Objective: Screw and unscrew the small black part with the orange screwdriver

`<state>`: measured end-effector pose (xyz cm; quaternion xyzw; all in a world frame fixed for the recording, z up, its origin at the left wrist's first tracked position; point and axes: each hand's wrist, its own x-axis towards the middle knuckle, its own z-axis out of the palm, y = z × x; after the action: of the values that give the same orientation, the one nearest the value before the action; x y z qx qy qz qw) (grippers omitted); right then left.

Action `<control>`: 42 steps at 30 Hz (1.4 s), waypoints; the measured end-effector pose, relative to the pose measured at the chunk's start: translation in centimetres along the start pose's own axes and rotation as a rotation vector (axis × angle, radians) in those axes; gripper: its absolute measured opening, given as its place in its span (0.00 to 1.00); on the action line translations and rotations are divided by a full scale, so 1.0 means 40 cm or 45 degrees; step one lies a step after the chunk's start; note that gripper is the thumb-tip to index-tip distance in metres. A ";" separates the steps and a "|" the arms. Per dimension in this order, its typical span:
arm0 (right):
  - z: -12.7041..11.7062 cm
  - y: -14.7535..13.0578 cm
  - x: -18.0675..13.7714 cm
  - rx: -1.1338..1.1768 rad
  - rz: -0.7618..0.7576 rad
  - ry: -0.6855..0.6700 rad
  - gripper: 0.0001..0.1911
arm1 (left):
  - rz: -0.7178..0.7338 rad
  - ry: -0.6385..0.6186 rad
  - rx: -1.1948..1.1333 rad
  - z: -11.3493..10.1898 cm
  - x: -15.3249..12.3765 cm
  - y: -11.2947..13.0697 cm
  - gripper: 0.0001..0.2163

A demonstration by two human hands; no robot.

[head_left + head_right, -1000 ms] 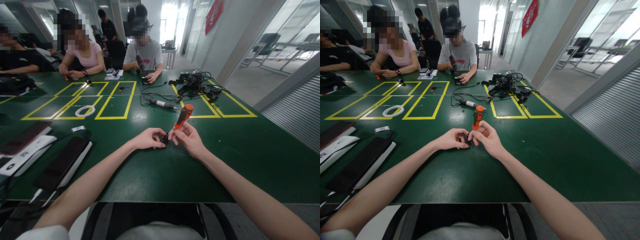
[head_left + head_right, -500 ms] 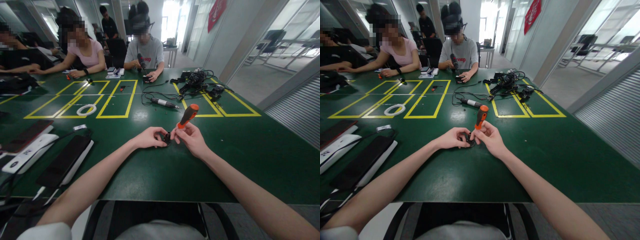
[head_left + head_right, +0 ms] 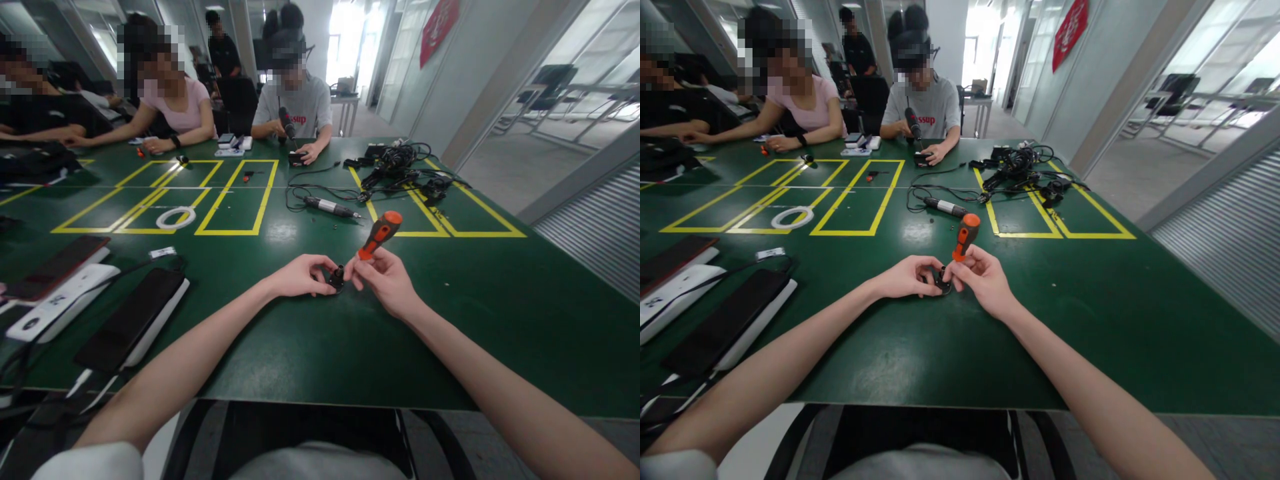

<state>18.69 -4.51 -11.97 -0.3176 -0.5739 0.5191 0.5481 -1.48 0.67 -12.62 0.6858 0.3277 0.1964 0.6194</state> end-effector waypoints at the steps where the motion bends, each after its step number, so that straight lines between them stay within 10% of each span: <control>1: 0.000 0.000 0.000 -0.018 -0.002 0.007 0.20 | -0.003 0.001 0.000 0.000 -0.001 0.001 0.17; 42: 0.001 -0.001 -0.001 -0.109 -0.045 0.068 0.21 | 0.027 -0.545 0.591 -0.044 0.108 0.077 0.17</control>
<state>18.67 -4.54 -11.95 -0.3444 -0.5861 0.4756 0.5582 1.03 4.87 -9.91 0.8380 0.2189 -0.0260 0.4991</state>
